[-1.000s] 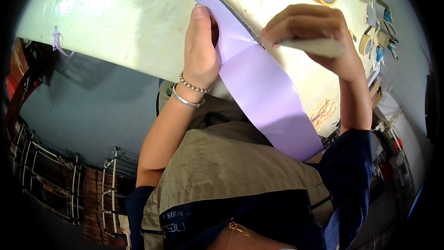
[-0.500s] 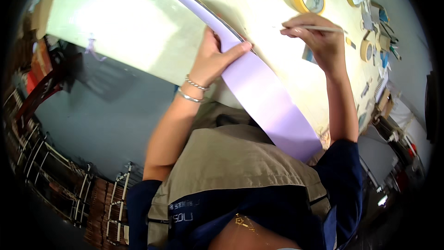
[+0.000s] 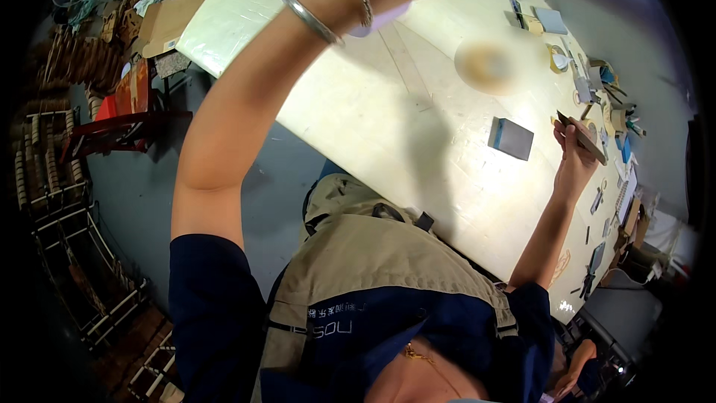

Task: The person sands the edges of a light purple guitar-shaped body using a sanding block. They repeatedly flip the body over and sand different edges, then place the finished piece on a rack with other similar bodies.

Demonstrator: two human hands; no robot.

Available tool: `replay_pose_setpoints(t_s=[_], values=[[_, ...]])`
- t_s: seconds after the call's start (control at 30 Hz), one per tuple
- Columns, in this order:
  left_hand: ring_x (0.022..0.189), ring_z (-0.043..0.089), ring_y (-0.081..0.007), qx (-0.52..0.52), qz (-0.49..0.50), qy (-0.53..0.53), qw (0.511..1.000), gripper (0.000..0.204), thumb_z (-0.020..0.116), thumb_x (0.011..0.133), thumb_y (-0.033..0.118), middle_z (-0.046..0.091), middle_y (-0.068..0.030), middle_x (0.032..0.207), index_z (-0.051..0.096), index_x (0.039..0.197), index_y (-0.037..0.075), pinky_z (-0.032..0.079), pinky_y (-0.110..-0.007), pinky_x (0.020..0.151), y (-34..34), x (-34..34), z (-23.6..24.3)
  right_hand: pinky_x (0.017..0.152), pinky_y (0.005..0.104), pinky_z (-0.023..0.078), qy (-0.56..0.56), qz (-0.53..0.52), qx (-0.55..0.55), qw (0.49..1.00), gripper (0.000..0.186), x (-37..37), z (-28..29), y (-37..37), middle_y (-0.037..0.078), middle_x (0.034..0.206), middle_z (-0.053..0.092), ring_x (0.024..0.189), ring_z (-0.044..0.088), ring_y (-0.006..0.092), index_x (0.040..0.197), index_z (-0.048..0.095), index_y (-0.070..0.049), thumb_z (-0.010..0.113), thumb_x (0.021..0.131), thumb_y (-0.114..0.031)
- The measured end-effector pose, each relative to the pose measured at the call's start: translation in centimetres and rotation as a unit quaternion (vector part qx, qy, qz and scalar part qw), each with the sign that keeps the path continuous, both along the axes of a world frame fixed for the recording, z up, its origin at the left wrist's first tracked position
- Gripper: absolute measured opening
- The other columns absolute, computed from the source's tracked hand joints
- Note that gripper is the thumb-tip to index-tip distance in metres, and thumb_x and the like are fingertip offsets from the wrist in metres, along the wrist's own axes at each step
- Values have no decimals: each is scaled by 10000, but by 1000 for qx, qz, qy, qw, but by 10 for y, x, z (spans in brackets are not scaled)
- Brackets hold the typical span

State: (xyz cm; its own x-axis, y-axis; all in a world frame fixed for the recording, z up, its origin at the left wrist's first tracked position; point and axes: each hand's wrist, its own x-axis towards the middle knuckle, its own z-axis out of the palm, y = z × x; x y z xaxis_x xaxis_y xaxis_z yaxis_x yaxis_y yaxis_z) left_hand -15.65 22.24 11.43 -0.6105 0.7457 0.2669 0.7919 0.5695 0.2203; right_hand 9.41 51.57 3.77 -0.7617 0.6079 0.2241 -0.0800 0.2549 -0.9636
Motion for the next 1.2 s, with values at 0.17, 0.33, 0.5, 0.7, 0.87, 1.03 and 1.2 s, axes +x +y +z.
replay_pose_setpoints(t_s=[0.17, 0.33, 0.5, 0.7, 0.87, 1.03, 1.2], values=[[835, 524, -243, 76, -95, 226, 966, 148, 588, 707, 89, 507, -59, 817, 495, 822, 94, 452, -361, 784, -28, 29, -144, 714, 266, 525, -78, 57, -46, 994, 230, 2, -34, -21, 138, 886, 649, 800, 656, 191, 981, 609, 58, 654, 842, -119], [844, 529, -221, 41, -97, 203, 973, 125, 576, 699, 63, 506, -48, 796, 481, 773, 95, 439, -365, 915, -49, 70, -200, 721, 267, 531, -146, 124, -83, 978, 165, -24, -61, -54, 141, 880, 655, 807, 657, 189, 966, 615, 64, 621, 843, -45], [971, 541, -232, 98, -25, 142, 985, 114, 574, 730, 45, 549, -61, 942, 539, 832, 81, 422, -402, 980, -39, 94, -206, 734, 261, 516, -145, 264, -86, 950, 116, -94, -74, -98, 122, 873, 663, 816, 645, 169, 919, 636, 65, 624, 819, 8], [1128, 442, -311, 304, 166, -115, 931, 428, 594, 738, -4, 423, -155, 1216, 500, 1155, 5, 376, -402, 981, -43, 178, -216, 676, 265, 482, -26, 453, 89, 886, 89, -175, -75, -143, 66, 817, 648, 767, 604, 171, 837, 673, -1, 671, 751, 18], [1148, 433, -193, 532, 183, -620, 547, 638, 559, 868, 44, 401, -113, 1237, 200, 1393, 0, 394, -346, 953, -20, 227, -221, 660, 279, 482, 20, 532, 162, 831, 102, -205, -77, -158, 70, 795, 636, 755, 604, 201, 810, 659, -13, 689, 714, 3], [1016, 562, -187, 461, 141, -713, 510, 683, 590, 863, 51, 519, -113, 1132, 189, 1415, 51, 463, -329, 865, -14, 236, -224, 653, 274, 469, 42, 558, 181, 809, 100, -218, -82, -157, 54, 777, 622, 730, 591, 191, 811, 660, -26, 690, 717, -6], [968, 595, -193, 452, 142, -723, 502, 685, 587, 863, 45, 556, -118, 1075, 187, 1419, 52, 472, -326, 848, -16, 233, -219, 647, 269, 470, 38, 572, 198, 795, 102, -221, -79, -159, 50, 769, 623, 718, 593, 189, 809, 666, -30, 693, 713, -10]])
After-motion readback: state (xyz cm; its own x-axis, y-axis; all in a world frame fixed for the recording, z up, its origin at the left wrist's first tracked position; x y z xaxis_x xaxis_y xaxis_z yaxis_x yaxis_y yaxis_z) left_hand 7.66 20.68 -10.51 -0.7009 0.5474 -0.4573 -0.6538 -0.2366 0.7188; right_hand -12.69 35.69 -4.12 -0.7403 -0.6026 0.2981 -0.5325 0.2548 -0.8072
